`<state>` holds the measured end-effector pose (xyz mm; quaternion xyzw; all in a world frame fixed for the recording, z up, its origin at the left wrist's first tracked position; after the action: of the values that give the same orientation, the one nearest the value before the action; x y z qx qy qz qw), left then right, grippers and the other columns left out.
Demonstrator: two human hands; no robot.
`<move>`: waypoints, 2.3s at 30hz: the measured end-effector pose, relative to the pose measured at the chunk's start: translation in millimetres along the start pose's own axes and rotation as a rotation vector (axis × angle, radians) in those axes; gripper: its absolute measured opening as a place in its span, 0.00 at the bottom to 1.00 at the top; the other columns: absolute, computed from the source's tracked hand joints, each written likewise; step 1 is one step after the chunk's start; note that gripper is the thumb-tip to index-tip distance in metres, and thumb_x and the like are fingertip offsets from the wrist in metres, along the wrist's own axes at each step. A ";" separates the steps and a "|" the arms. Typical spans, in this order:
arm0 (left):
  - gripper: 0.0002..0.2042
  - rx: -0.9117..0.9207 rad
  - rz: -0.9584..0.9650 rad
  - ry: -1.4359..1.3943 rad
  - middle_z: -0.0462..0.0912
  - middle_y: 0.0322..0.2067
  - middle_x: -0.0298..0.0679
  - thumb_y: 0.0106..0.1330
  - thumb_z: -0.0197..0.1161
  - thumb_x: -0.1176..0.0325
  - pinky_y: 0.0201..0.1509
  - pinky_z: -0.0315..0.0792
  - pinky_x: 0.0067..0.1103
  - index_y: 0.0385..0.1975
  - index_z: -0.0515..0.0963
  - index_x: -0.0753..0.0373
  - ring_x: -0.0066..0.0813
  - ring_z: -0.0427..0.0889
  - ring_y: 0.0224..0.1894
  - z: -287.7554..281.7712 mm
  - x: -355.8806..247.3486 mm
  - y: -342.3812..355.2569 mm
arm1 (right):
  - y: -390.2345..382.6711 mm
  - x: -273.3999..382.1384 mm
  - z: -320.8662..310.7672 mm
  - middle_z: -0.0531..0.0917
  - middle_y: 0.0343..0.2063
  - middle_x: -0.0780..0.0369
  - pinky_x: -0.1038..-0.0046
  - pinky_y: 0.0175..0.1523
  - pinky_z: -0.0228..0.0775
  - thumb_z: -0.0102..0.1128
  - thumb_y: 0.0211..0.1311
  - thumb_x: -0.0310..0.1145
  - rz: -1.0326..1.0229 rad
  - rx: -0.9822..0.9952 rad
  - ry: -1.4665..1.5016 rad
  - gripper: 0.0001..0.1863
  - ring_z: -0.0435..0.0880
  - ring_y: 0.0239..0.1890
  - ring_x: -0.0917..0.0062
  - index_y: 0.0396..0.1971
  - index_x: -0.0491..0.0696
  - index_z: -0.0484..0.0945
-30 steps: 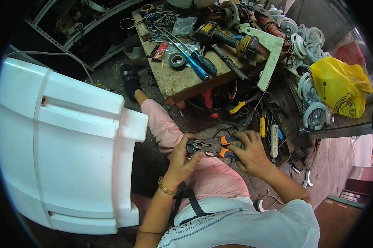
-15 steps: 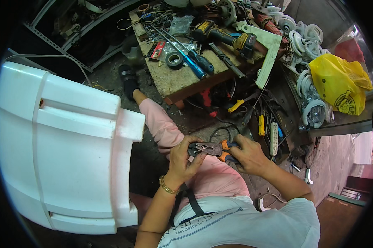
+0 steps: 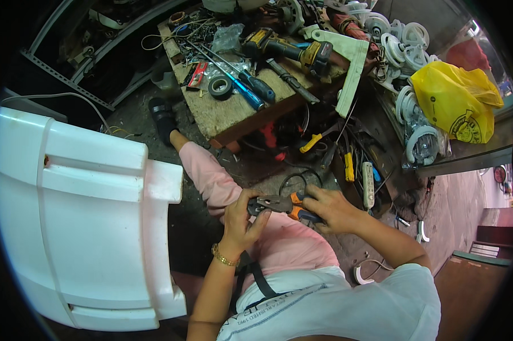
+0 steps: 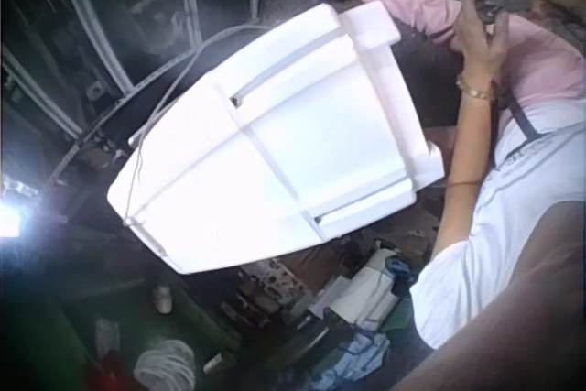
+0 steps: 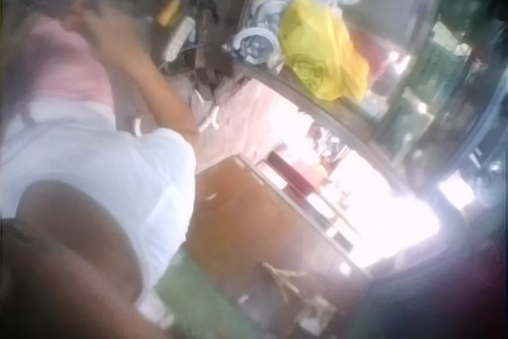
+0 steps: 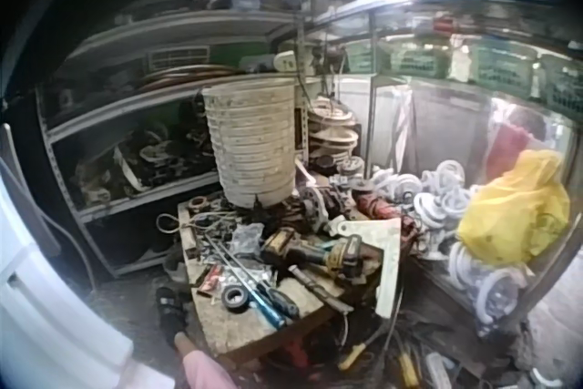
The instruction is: The person repairs a washing machine by hand, using a screwdriver, a drill, and pliers to disassemble parts and work on the underside of the appliance.
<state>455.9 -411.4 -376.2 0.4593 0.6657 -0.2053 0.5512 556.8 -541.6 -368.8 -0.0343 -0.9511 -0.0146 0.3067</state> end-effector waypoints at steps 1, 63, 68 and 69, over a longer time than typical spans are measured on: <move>0.17 0.003 -0.008 0.002 0.78 0.23 0.39 0.58 0.64 0.61 0.28 0.69 0.21 0.40 0.72 0.67 0.28 0.77 0.23 1.0 4.2 0.6 | -0.1 -3.1 3.3 0.71 0.40 0.54 0.60 0.37 0.72 0.65 0.44 0.31 0.007 0.016 0.013 0.20 0.77 0.40 0.58 0.39 0.48 0.72; 0.24 -0.480 0.048 0.596 0.74 0.52 0.54 0.68 0.52 0.49 0.59 0.64 0.44 0.51 0.75 0.66 0.50 0.71 0.57 -189.3 -217.6 -153.7 | -238.2 -331.6 1.1 0.83 0.41 0.51 0.60 0.48 0.75 0.58 0.57 0.48 1.274 0.192 -0.485 0.21 0.82 0.45 0.58 0.39 0.45 0.83; 0.24 -0.637 -0.125 1.568 0.74 0.56 0.47 0.69 0.50 0.49 0.64 0.58 0.44 0.47 0.78 0.65 0.52 0.66 0.62 -229.8 -227.7 -164.1 | -239.6 -350.3 29.5 0.82 0.43 0.51 0.59 0.48 0.76 0.57 0.54 0.40 1.253 0.310 -0.502 0.17 0.83 0.45 0.57 0.39 0.45 0.83; 0.23 -0.552 -0.067 1.747 0.72 0.58 0.47 0.69 0.50 0.52 0.65 0.58 0.43 0.51 0.75 0.64 0.49 0.66 0.63 -229.2 -225.7 -156.3 | -234.9 -348.7 29.9 0.82 0.43 0.51 0.58 0.48 0.76 0.58 0.54 0.40 1.224 0.284 -0.472 0.18 0.83 0.44 0.57 0.39 0.45 0.83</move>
<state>193.3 -396.9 -133.8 0.2835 0.8843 0.3655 -0.0642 804.2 -794.0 -598.5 -0.5291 -0.7943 0.2952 0.0449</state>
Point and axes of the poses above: each hand's wrist, its own y-axis towards the middle knuckle, its own z-axis out of the palm, x = y × z, the point moved 10 cm from there along y, towards the middle knuckle
